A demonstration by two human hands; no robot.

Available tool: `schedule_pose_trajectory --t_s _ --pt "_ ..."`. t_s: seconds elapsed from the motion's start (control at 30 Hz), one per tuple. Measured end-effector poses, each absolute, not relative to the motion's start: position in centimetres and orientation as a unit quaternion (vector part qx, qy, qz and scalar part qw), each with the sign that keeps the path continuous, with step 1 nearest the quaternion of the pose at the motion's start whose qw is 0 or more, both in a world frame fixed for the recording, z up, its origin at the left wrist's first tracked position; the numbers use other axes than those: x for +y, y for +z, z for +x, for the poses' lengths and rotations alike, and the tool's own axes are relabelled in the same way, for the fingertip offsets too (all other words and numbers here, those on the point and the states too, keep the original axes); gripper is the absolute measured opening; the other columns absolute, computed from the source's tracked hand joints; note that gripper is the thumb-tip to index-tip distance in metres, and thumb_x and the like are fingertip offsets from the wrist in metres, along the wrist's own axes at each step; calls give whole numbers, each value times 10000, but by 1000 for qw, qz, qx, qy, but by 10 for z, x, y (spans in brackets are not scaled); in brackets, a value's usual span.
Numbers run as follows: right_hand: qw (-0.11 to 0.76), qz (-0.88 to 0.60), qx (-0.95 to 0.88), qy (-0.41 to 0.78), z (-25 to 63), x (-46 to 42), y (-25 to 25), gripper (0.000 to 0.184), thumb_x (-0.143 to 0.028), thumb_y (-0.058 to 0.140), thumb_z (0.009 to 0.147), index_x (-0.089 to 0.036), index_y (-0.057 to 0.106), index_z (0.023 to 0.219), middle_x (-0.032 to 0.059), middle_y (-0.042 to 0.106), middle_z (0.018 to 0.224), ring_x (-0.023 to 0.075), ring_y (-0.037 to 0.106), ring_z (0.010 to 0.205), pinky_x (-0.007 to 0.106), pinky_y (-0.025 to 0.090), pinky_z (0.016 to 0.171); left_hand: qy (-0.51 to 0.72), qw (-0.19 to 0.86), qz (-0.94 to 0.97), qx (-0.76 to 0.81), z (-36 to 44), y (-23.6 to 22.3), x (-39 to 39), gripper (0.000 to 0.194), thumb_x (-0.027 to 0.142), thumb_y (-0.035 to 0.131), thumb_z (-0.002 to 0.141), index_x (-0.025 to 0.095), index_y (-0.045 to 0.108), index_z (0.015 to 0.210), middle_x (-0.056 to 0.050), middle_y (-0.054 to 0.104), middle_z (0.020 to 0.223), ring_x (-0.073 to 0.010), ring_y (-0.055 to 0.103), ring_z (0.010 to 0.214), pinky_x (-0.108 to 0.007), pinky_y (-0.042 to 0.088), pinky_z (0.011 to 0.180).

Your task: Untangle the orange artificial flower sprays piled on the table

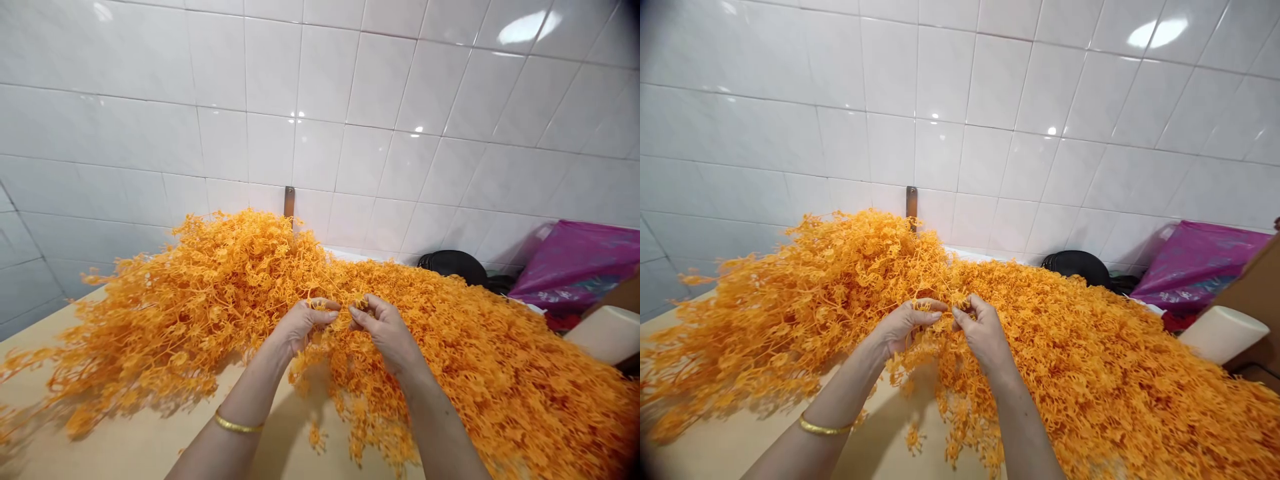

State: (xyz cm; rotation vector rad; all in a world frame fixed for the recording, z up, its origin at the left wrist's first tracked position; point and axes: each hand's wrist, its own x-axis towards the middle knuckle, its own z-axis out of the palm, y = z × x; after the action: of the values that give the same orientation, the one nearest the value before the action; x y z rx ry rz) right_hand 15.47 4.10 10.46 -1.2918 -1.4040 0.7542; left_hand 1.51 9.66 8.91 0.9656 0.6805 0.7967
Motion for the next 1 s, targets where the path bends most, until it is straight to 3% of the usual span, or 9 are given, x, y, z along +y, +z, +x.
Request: schedule_pose_trajectory --t_s 0.17,0.27,0.43,0.53,0.67,0.77,0.87,1.0 --pt "443 -591 -632 233 157 42 106 89 -246 506 674 -176 454 656 -30 459 613 108 413 576 239 332 552 406 759 397 319 14 91 97 236 172 715 502 145 578 692 4 569 609 -112 523 514 -241 415 455" --pt "443 -603 -626 218 158 42 106 78 -242 484 674 -179 469 718 -24 466 633 114 425 578 242 339 546 414 766 384 308 12 93 99 235 163 707 507 140 588 708 -6 578 665 -112 529 553 -247 434 481" --pt "466 -615 -601 208 164 43 103 437 -244 508 649 -222 414 1076 9 517 802 115 472 578 248 373 530 419 748 415 304 15 90 98 238 211 718 506 123 598 691 8 539 586 -76 475 470 -215 375 438" --pt "456 -616 -607 212 167 39 108 550 -269 549 640 -248 375 1161 42 512 928 149 522 715 279 410 606 409 727 451 316 18 86 95 246 251 717 503 126 593 674 30 490 519 -58 402 392 -214 309 390" --pt "455 -575 -621 277 167 28 122 585 -336 629 611 -241 421 1150 76 507 1025 207 491 962 328 416 752 408 690 494 336 19 86 92 202 253 697 506 138 546 574 16 506 535 -66 414 421 -213 278 398" --pt "462 -537 -630 320 165 23 128 498 -376 605 649 -224 476 1105 84 538 996 199 521 924 325 431 745 396 650 541 358 19 89 89 261 253 688 500 155 448 471 48 419 453 -47 329 392 -206 216 389" --pt "472 -563 -629 255 161 25 125 430 -407 572 674 -195 524 1046 84 570 937 198 535 877 342 423 752 368 624 587 362 19 92 85 305 270 675 510 163 397 444 74 311 405 -38 253 384 -207 170 400" --pt "431 -577 -678 146 153 31 116 327 -357 558 689 -202 582 976 68 580 972 205 517 901 348 391 781 365 616 622 317 21 93 83 276 264 661 513 153 423 429 65 345 414 -39 249 412 -210 163 424"
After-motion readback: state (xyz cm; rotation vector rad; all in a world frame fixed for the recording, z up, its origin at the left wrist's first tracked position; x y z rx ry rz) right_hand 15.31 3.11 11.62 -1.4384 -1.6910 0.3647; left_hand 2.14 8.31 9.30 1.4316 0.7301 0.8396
